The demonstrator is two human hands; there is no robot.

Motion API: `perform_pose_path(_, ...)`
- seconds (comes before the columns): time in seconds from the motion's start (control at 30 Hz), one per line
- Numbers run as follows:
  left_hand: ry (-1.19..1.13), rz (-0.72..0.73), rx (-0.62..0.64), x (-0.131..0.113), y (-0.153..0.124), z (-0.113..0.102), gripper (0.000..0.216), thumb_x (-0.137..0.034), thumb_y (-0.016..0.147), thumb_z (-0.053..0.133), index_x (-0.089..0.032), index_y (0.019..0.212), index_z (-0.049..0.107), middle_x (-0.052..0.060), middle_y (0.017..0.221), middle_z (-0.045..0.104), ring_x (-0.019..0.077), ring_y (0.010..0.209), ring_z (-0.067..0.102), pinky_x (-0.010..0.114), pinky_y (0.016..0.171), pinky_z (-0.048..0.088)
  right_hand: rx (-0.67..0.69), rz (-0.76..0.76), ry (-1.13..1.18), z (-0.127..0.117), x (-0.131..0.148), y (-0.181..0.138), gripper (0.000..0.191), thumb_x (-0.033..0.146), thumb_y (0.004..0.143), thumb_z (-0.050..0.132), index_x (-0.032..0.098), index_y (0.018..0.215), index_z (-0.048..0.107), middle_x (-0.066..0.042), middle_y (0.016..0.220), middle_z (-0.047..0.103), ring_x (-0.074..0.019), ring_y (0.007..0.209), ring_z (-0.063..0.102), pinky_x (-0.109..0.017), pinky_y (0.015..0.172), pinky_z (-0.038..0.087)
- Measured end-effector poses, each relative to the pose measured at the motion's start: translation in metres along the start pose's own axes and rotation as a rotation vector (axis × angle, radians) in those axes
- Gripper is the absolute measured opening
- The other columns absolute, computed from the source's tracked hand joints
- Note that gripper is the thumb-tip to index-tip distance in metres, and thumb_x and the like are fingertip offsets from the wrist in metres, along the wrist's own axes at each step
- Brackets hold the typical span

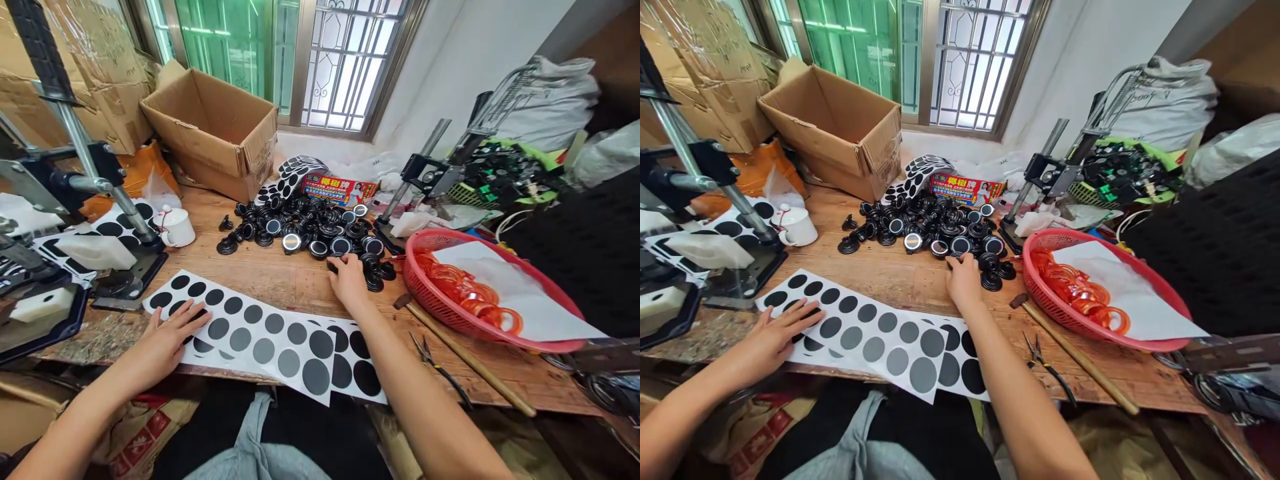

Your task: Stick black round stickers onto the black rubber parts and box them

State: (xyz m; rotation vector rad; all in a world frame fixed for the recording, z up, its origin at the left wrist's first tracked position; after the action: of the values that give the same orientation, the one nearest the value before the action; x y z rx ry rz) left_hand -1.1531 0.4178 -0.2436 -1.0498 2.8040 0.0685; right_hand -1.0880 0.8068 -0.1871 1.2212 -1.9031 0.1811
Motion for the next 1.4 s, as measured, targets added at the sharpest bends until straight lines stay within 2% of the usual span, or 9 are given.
perform_pose_path(0.1, -0.164, 0.011, -0.083, -0.024, -0.003, -0.017, 0.058, -0.013, 0.085, 0.041, -0.026, 0.141, 0.043, 0.01, 0.151, 0.038, 0.0305, 0.141, 0.029, 0.063, 0.109, 0.023, -0.048, 0.079, 0.114, -0.007, -0.018, 0.015, 0.016, 0.014, 0.073, 0.059, 0.019, 0.082, 0.072, -0.011, 0.107, 0.052, -0.0278, 0.1, 0.053, -0.049, 0.097, 0.039)
perform_pose_path(0.23, -0.672, 0.019, -0.123, -0.08, 0.007, -0.03, 0.054, -0.029, 0.088, 0.053, -0.03, 0.141, 0.043, 0.006, 0.15, 0.041, 0.0262, 0.137, 0.038, 0.047, 0.114, 0.027, -0.08, 0.206, 0.385, -0.007, -0.018, -0.01, 0.021, 0.029, 0.075, 0.06, 0.019, 0.092, 0.066, -0.007, 0.097, 0.055, -0.019, 0.077, 0.055, -0.043, 0.083, 0.048)
perform_pose_path(0.37, -1.363, -0.178, -0.116, -0.12, 0.031, -0.01, 0.064, -0.033, 0.082, 0.065, -0.031, 0.141, 0.041, 0.013, 0.15, 0.04, 0.0279, 0.112, 0.061, 0.041, 0.091, 0.052, 0.086, 0.356, 0.725, 0.022, -0.001, -0.065, 0.035, 0.046, 0.075, 0.061, 0.018, 0.096, 0.061, -0.001, 0.071, 0.058, -0.0151, 0.059, 0.055, -0.033, 0.059, 0.051)
perform_pose_path(0.5, -1.768, -0.337, -0.037, -0.148, 0.056, 0.021, 0.072, -0.035, 0.078, 0.071, -0.031, 0.142, 0.037, 0.019, 0.154, 0.026, 0.0182, 0.079, 0.07, 0.034, 0.07, 0.056, 0.254, 0.433, 0.95, 0.051, 0.022, -0.109, 0.033, 0.046, 0.073, 0.066, 0.018, 0.09, 0.062, -0.002, 0.074, 0.063, -0.0138, 0.06, 0.058, -0.028, 0.055, 0.05)
perform_pose_path(0.7, -1.88, -0.258, 0.018, -0.158, 0.067, 0.022, 0.066, -0.024, 0.067, 0.081, -0.022, 0.126, 0.051, 0.01, 0.112, 0.063, 0.0125, 0.064, 0.067, 0.024, 0.058, 0.05, 0.357, 0.426, 1.004, 0.063, 0.042, -0.114, 0.033, 0.046, 0.074, 0.066, 0.018, 0.091, 0.063, -0.001, 0.072, 0.062, -0.0124, 0.054, 0.054, -0.027, 0.05, 0.048)
perform_pose_path(0.83, -1.892, -0.247, 0.013, -0.15, 0.06, 0.017, 0.048, -0.026, 0.074, 0.076, -0.018, 0.117, 0.057, 0.002, 0.081, 0.064, 0.0108, 0.058, 0.063, 0.02, 0.051, 0.045, 0.244, 0.352, 0.869, 0.042, 0.025, -0.089, 0.035, 0.047, 0.079, 0.057, 0.019, 0.1, 0.06, -0.002, 0.079, 0.062, -0.0134, 0.06, 0.055, -0.029, 0.057, 0.049)
perform_pose_path(1.07, -1.95, -0.22, 0.081, -0.149, 0.052, 0.016, 0.039, -0.02, 0.08, 0.067, -0.018, 0.117, 0.056, 0.007, 0.094, 0.066, 0.0214, 0.076, 0.07, 0.028, 0.066, 0.052, 0.069, 0.12, 0.389, 0.004, -0.012, -0.058, 0.014, 0.027, 0.073, 0.064, 0.02, 0.083, 0.07, -0.004, 0.085, 0.055, -0.0187, 0.074, 0.051, -0.04, 0.084, 0.044)
perform_pose_path(1.27, -1.985, -0.272, 0.095, -0.156, 0.052, 0.022, 0.036, -0.026, 0.086, 0.061, -0.018, 0.121, 0.056, 0.009, 0.099, 0.066, 0.0231, 0.075, 0.071, 0.028, 0.063, 0.052, 0.109, -0.027, 0.165, -0.01, 0.012, -0.084, 0.024, 0.018, 0.082, 0.054, 0.023, 0.099, 0.069, -0.007, 0.101, 0.057, -0.0233, 0.098, 0.055, -0.037, 0.093, 0.04)
perform_pose_path(1.4, -1.96, -0.242, 0.132, -0.171, 0.054, 0.024, 0.044, -0.022, 0.081, 0.069, -0.02, 0.123, 0.055, 0.007, 0.095, 0.067, 0.0208, 0.077, 0.071, 0.027, 0.067, 0.052, 0.314, -0.124, -0.033, 0.005, 0.029, -0.116, 0.021, 0.015, 0.088, 0.048, 0.022, 0.092, 0.067, -0.006, 0.096, 0.06, -0.0199, 0.091, 0.059, -0.032, 0.083, 0.044)
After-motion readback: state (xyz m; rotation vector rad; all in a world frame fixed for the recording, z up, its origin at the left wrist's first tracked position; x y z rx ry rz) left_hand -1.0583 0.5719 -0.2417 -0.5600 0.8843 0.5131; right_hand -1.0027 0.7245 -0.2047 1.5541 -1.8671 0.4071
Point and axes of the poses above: each hand's wrist, its own y-axis towards the middle knuckle, its own z-axis out of the palm, x = y × z, the point moved 10 cm from there along y, towards the middle knuckle
